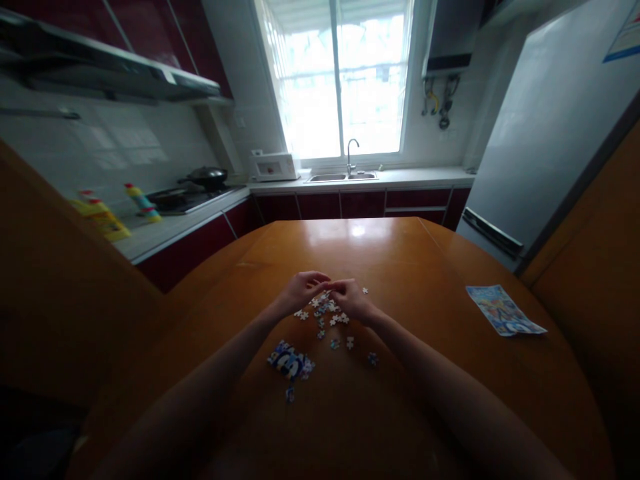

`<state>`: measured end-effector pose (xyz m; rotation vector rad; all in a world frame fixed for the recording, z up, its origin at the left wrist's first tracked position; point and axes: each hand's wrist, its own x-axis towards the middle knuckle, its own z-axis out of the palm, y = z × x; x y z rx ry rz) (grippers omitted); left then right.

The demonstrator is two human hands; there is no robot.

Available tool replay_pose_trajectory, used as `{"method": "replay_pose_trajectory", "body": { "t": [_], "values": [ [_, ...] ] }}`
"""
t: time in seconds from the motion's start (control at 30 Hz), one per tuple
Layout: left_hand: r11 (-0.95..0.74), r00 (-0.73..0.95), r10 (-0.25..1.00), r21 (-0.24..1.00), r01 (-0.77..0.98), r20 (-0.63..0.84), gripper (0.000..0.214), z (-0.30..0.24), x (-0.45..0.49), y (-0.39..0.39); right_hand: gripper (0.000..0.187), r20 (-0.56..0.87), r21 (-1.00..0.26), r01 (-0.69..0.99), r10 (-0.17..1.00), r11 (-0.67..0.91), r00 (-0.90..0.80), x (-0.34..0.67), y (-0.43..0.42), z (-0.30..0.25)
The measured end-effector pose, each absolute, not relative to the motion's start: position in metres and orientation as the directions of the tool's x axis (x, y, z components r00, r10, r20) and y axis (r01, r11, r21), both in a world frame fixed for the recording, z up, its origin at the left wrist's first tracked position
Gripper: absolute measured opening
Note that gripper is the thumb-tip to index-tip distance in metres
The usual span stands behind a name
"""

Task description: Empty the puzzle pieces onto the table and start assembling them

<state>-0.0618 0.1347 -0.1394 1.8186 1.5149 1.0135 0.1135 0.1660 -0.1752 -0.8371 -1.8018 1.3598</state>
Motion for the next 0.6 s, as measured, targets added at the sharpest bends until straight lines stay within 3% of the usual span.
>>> {"method": "replay_pose_trajectory", "body": {
  "t": [0.2,0.37,0.5,0.6],
  "values": [
    [-0.165,0.210,0.976,0.849,0.502,0.065,0.038,-0.141,-0.070,0.135,0.040,0.140,-0.987,0.002,0.864,0.162,-0.483,0.116,0.163,-0.174],
    [-0.093,0.237,0.971,0.893,0.441,-0.016,0.049,-0.141,-0.070,0.131,0.033,0.154,-0.988,-0.038,0.910,0.152,-0.386,0.116,0.163,-0.173],
    [-0.101,0.226,0.974,0.937,0.334,0.024,0.043,-0.143,-0.063,0.127,0.035,0.184,-0.982,-0.033,0.922,0.184,-0.342,0.114,0.160,-0.174],
    [-0.124,0.172,0.984,0.893,0.434,0.054,0.034,-0.144,-0.061,0.128,0.033,0.227,-0.969,0.028,0.924,0.247,-0.308,0.113,0.160,-0.174]
  ]
}}
